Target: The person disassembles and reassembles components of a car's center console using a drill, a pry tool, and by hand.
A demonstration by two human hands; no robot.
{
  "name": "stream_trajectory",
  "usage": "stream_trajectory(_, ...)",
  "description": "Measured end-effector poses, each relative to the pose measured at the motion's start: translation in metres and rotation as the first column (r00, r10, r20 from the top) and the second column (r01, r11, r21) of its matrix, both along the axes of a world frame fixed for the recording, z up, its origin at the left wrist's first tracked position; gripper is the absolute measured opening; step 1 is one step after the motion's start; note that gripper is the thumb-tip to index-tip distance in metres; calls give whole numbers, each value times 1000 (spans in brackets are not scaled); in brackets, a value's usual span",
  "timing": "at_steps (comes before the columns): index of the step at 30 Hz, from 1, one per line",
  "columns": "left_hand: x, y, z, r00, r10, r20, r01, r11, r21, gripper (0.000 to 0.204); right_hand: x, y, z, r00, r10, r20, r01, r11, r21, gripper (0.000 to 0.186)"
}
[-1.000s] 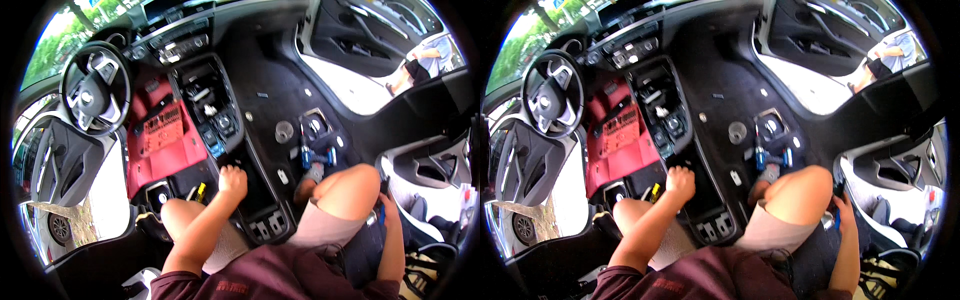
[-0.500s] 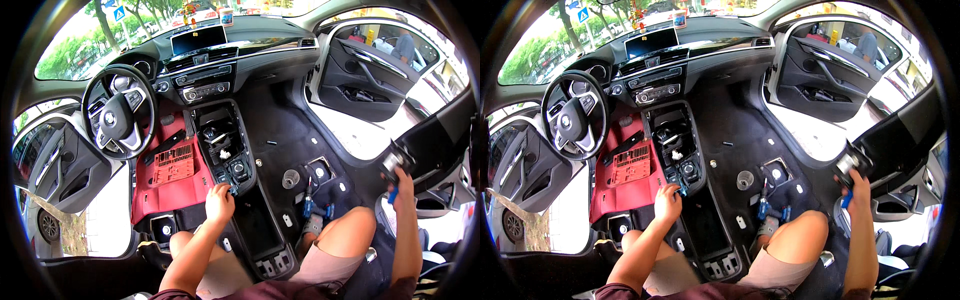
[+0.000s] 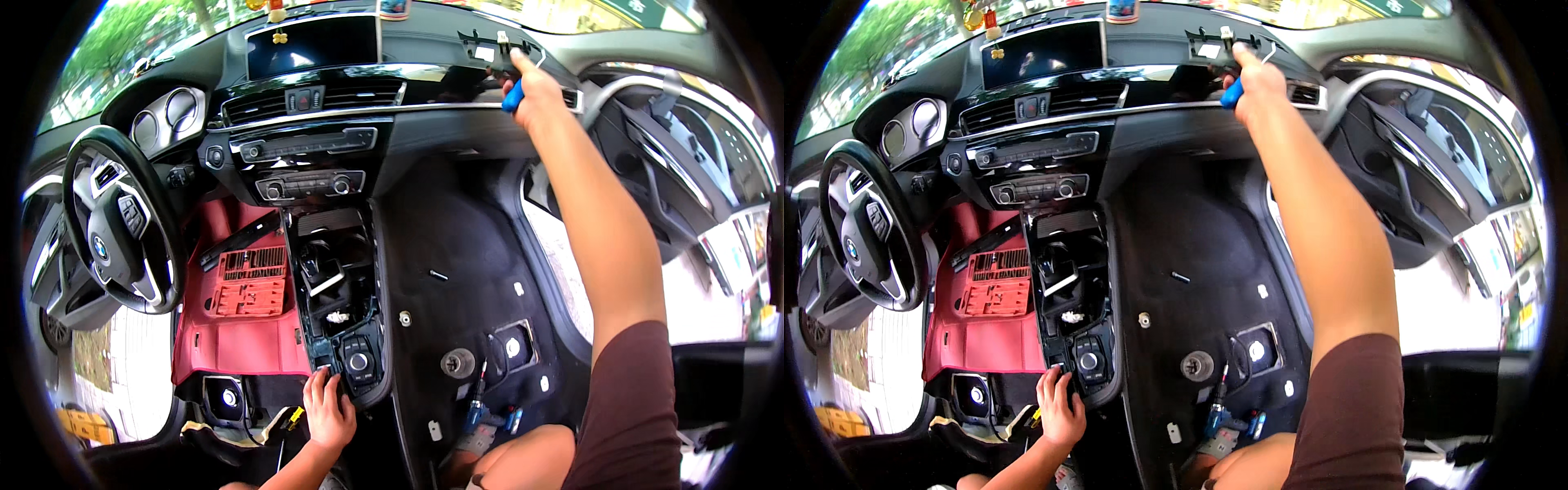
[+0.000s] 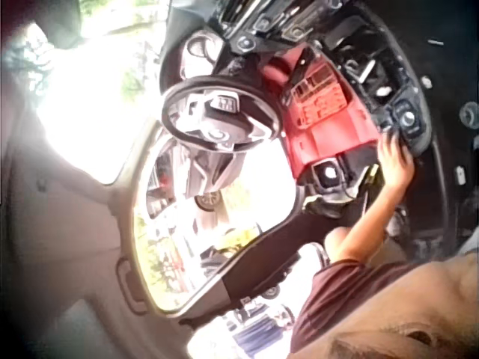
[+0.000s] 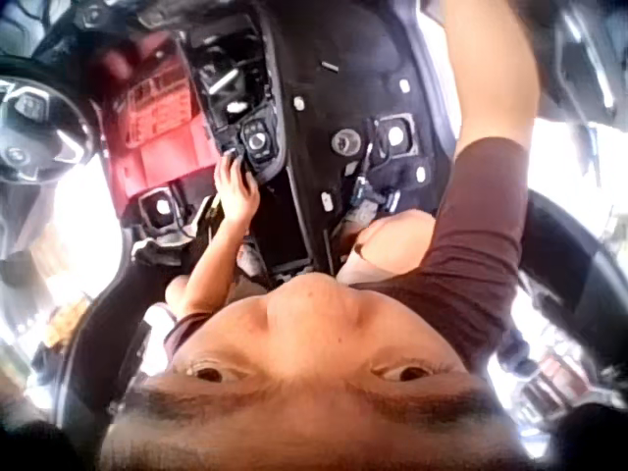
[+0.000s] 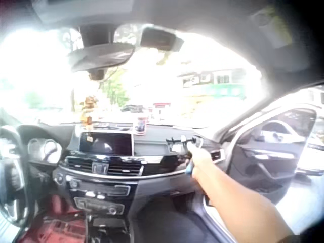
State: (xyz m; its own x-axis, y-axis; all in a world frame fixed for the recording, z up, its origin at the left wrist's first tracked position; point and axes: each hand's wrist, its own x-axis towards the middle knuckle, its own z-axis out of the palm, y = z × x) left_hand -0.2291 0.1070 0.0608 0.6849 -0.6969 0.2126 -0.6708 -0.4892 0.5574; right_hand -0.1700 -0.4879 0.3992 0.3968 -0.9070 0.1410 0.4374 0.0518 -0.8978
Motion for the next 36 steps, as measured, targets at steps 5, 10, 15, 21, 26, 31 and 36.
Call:
stream_trajectory(5,1,2,0,998,61,11,-62,997,45,55,109,-31,47,990,-143,20,141,987,73,32)
stream_trajectory(10,4,-9,9,997,82,0,-82,996,34,55,167,-108,72,997,3,80,-19,980,196,29)
stream_trajectory(15,-1,-6,13,992,117,38,-117,993,15,54,201,-116,62,977,-85,-197,81,996,-31,26)
stream_trajectory(21,-6,-3,15,989,133,59,-132,991,-16,52,209,-108,76,469,-539,-700,-39,779,-626,51)
stream_trajectory(26,-2,-11,12,990,133,52,-133,991,-13,52,189,-120,59,970,-51,-236,-11,968,-251,35)
stream_trajectory(31,6,-15,14,989,119,89,-116,993,-36,51,75,-77,-3,989,111,93,-67,922,-382,32)
stream_trajectory(36,-2,-12,11,989,129,68,-132,990,41,52,-127,54,-234,760,60,-647,-380,849,-368,24)
